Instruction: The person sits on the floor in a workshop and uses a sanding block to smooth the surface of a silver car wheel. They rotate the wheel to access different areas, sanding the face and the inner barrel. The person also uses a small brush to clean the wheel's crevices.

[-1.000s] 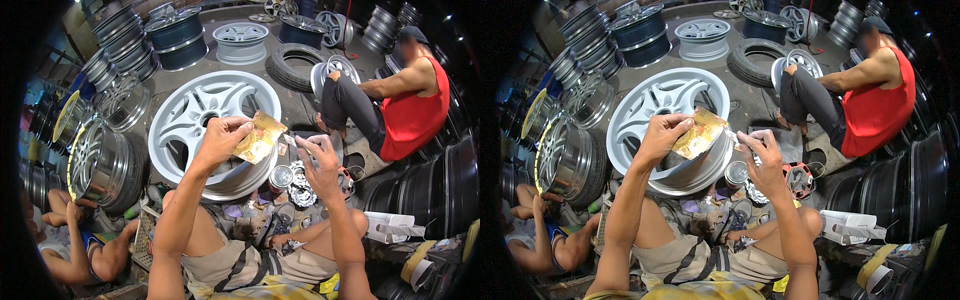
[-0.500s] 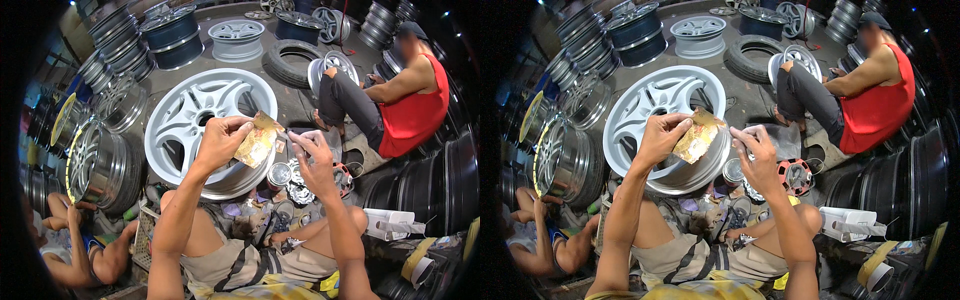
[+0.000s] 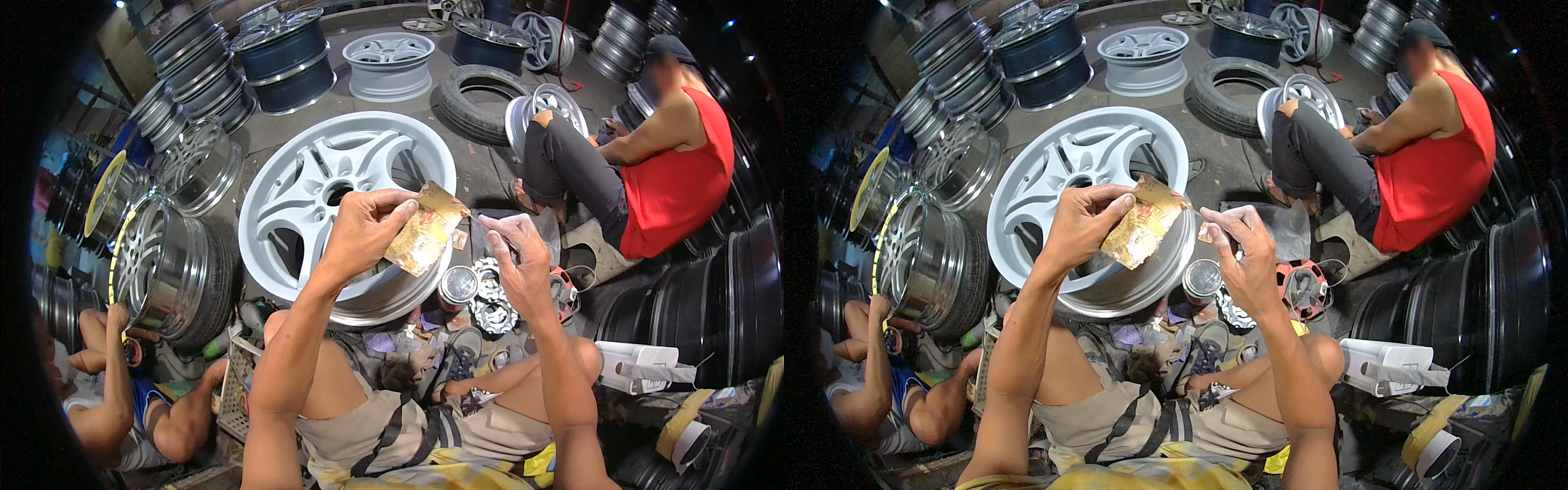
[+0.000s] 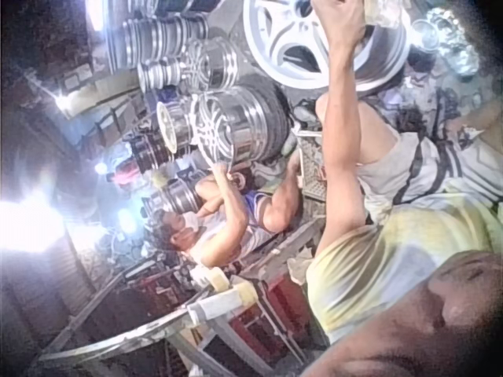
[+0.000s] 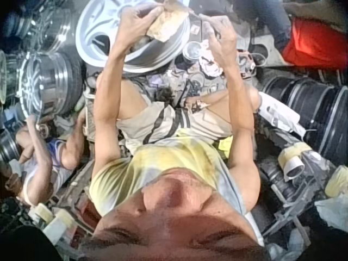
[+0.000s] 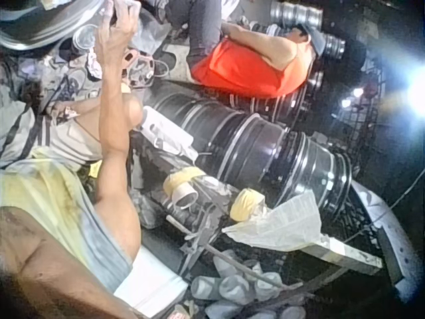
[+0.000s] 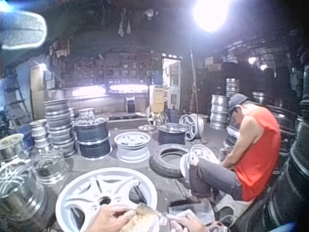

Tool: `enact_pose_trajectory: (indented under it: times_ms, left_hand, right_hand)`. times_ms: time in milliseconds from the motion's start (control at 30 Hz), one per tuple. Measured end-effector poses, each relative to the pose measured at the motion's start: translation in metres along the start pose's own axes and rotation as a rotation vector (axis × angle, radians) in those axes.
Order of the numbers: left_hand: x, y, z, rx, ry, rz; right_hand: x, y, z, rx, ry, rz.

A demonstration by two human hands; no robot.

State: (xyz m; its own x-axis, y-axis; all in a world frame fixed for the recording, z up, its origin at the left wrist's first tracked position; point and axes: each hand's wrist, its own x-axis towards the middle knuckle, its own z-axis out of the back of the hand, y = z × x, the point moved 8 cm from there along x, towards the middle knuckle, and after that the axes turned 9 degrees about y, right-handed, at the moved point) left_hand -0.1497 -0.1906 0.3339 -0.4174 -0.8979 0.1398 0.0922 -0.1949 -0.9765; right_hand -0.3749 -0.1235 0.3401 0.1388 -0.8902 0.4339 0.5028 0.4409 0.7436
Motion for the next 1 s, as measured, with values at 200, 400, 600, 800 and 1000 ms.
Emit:
enact_pose_trajectory:
  times_ms: [200, 400, 600, 800, 1000]
  left_hand:
    - [0.001, 0.003, -0.002, 0.026, 0.028, 0.002]
    - [0.002, 0.015, 0.007, -0.032, -0.020, 0.014]
    - [0.002, 0.015, -0.007, -0.318, 0.051, 0.165]
    - [0.000, 0.019, 0.004, -0.241, 0.001, 0.132]
    - [0.001, 0.012, 0.007, -0.046, 0.015, 0.056]
  right_hand:
    - [-0.001, -0.016, -0.008, 0.126, 0.108, -0.081]
    - [0.001, -0.011, -0.002, 0.157, 0.066, -0.042]
    - [0.000, 0.006, 0.000, -0.098, -0.046, 0.116]
    - [-0.002, 0.004, 0.000, -0.108, 0.020, 0.103]
    - [0.003, 0.011, 0.006, -0.112, -0.004, 0.138]
